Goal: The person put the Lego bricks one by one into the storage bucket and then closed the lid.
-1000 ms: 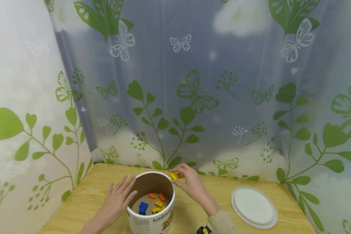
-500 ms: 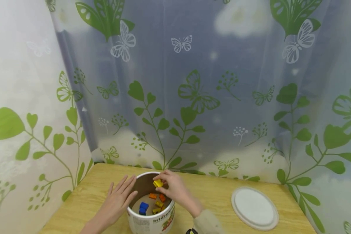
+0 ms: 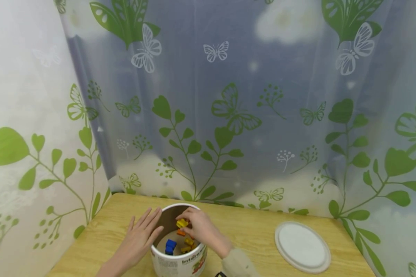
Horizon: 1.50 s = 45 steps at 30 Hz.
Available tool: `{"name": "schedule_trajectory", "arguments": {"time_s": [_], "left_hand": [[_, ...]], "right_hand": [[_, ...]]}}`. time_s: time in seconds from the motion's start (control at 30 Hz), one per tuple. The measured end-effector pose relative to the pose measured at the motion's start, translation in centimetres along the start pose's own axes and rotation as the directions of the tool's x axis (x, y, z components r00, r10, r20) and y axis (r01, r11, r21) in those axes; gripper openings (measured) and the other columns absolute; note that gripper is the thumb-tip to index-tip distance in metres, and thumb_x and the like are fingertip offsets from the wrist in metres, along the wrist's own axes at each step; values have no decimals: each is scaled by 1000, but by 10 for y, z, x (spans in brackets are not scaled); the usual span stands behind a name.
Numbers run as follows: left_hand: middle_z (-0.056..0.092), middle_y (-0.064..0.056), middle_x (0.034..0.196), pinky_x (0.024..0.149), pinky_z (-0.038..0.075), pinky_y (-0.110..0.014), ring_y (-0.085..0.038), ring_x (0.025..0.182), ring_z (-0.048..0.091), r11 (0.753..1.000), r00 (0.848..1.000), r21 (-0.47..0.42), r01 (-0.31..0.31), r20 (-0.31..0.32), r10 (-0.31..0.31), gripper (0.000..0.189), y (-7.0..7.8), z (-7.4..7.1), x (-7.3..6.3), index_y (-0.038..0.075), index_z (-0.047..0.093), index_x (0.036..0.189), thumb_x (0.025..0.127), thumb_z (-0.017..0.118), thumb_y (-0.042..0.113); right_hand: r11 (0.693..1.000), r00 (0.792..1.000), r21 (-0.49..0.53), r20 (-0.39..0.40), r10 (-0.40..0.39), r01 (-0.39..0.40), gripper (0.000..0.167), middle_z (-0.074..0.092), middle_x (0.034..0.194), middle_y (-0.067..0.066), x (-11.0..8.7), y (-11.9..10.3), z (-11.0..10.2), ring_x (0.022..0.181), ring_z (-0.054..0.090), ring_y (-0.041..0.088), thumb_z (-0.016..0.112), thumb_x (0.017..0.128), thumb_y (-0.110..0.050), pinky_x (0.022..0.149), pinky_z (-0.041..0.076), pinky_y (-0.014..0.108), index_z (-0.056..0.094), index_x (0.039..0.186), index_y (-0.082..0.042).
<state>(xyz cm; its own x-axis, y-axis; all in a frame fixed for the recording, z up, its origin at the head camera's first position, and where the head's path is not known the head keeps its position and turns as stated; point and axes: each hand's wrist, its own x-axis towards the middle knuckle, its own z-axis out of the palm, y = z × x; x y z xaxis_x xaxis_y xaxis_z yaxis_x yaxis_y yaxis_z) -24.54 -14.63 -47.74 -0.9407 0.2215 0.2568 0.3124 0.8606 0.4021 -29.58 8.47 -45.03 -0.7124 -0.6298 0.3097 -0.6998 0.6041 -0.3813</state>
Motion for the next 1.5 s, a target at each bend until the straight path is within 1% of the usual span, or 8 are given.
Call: {"name": "schedule_trajectory", "arguments": {"time_s": [0.4,0.57,0.63,0.7,0.97,1.2,1.37,1.5], "left_hand": [[35,-1,164,117,9,-72,-30,154,21,999,1000,-26,-19,0,19,64,2,0,0,14,38,158,107,39,53],[34,-2,164,117,8,-73,-30,155,20,999,1000,-38,-13,9,14,66,3,0,0,14,38,158,107,37,55],[34,-2,164,117,8,-73,-31,155,20,999,1000,-44,-11,12,11,66,2,0,0,14,38,158,107,38,55],[34,-2,164,116,8,-73,-31,155,20,999,1000,-51,-11,13,12,66,2,0,0,14,38,158,107,38,55],[34,-4,164,116,6,-74,-32,154,20,995,1000,-101,-3,25,6,66,2,-3,4,13,38,158,106,42,53],[37,-7,162,117,7,-72,-32,154,21,989,1000,-144,-20,10,21,63,7,-10,7,13,40,157,107,43,51],[51,-7,153,116,31,-62,-34,144,42,976,992,-198,-89,-101,70,55,20,-14,12,16,51,151,106,48,48],[63,-5,139,104,49,-52,-29,128,59,951,966,-261,-166,-235,104,43,42,-16,14,17,62,142,104,59,36]], "right_hand": [[990,994,142,-109,-4,20,19,71,107,3,-6,4,3,86,68,8,70,97,-19,74,58,25,75,113,-10],[993,978,118,-207,-7,32,11,75,103,-4,-11,7,-2,93,71,11,69,98,-17,90,58,36,77,106,-15],[992,971,117,-239,-11,40,11,75,103,-5,-13,8,-5,94,71,12,70,98,-17,90,58,36,77,105,-17],[990,966,137,-260,-1,38,10,74,102,-4,-17,9,-7,89,70,12,70,98,-17,80,59,30,77,105,-16],[957,937,286,-321,136,-41,10,71,96,-5,-36,20,-22,83,67,9,70,97,-18,74,59,26,77,104,-15],[945,904,303,-356,236,-127,11,72,99,-8,-61,37,-37,86,67,8,69,98,-20,75,59,26,76,105,-16],[913,872,339,-347,345,-226,11,73,98,-9,-80,50,-46,89,69,11,68,99,-24,78,58,26,76,106,-21],[884,854,372,-321,409,-283,13,74,100,-6,-95,58,-52,89,71,15,67,99,-25,78,57,26,76,108,-22]]}}
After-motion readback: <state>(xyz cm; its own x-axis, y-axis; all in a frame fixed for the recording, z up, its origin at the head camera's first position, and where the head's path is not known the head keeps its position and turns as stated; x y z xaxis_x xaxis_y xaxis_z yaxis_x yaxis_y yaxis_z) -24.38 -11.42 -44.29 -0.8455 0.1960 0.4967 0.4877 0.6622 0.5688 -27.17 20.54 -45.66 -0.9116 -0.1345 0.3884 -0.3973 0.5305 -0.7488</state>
